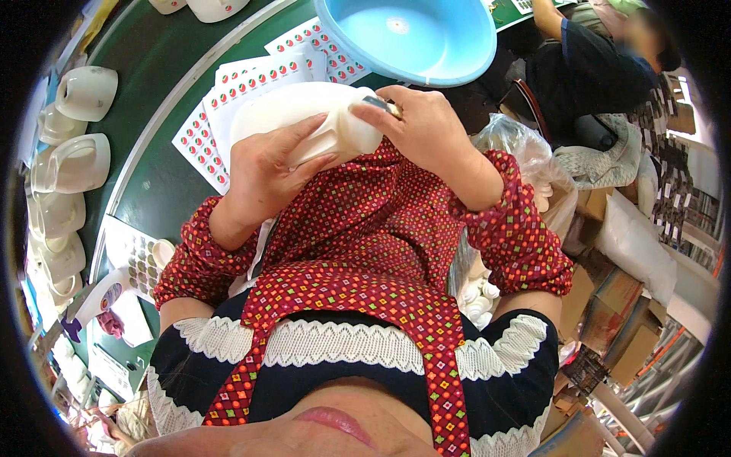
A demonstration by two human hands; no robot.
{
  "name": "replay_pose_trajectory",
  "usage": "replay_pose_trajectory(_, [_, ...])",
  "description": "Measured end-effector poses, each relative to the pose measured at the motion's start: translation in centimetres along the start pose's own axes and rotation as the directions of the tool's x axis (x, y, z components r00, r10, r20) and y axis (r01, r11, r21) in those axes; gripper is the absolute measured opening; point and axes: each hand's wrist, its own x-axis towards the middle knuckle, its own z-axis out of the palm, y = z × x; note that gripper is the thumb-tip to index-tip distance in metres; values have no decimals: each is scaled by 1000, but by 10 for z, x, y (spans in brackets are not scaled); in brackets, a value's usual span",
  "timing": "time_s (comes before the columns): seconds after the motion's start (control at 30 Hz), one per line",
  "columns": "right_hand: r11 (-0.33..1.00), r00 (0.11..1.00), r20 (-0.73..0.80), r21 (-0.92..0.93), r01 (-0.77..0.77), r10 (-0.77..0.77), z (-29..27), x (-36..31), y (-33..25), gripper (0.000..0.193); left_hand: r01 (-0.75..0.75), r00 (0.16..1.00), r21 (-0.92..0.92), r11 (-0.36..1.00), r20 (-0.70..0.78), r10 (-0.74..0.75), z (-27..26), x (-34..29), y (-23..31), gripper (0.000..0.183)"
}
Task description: The person repeatedly picks up white plastic pitchers, inserts a small white cap into the spout, and places the assembled pitcher on the table. The person also handles sheets of stickers, peeling and applying them to the pitchers. The work occurs at a green table with stacks of pitchers and sticker sheets nearby.
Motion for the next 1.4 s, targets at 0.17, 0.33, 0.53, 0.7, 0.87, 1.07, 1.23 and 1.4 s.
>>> replay_pose_trajectory(0.17, [889, 882, -109, -79, 452, -458, -2, -10, 3, 83, 13, 1000, -4, 1000, -11, -13, 3, -5, -3, 52])
replay_pose_trajectory(0.33, [975, 969, -120, -71, 210, -218, 16, -3, -1, 75, -7, 998, 16, 1000, -64, 8, 4, 0, -4, 46])
replay_pose_trajectory(0.53, [863, 861, -131, -207, 461, -491, 25, 1, 3, 101, 108, 993, -39, 993, 50, -106, -17, -2, -11, 35])
replay_pose_trajectory(0.7, [720, 723, -108, -270, 639, -683, 35, 23, 18, 112, 49, 999, -144, 988, 15, -48, -27, 1, -31, 36])
replay_pose_trajectory(0.87, [829, 773, -302, -170, 532, -558, 45, 29, -4, 82, 139, 990, -136, 981, 15, -139, -27, -11, -16, 28])
replay_pose_trajectory(1.07, [967, 925, -289, -134, 215, -246, 46, 39, -25, 66, 205, 979, -147, 968, 20, -205, 12, -30, 26, 28])
replay_pose_trajectory(1.23, [975, 980, -195, -222, -10, -34, 34, 39, -77, 67, 240, 967, -292, 926, -11, -255, 32, -42, 29, 28])
replay_pose_trajectory(1.4, [942, 847, -428, -35, 334, -316, 38, 37, -66, 65, 372, 897, -414, 831, -71, -437, -34, -31, 16, 23])
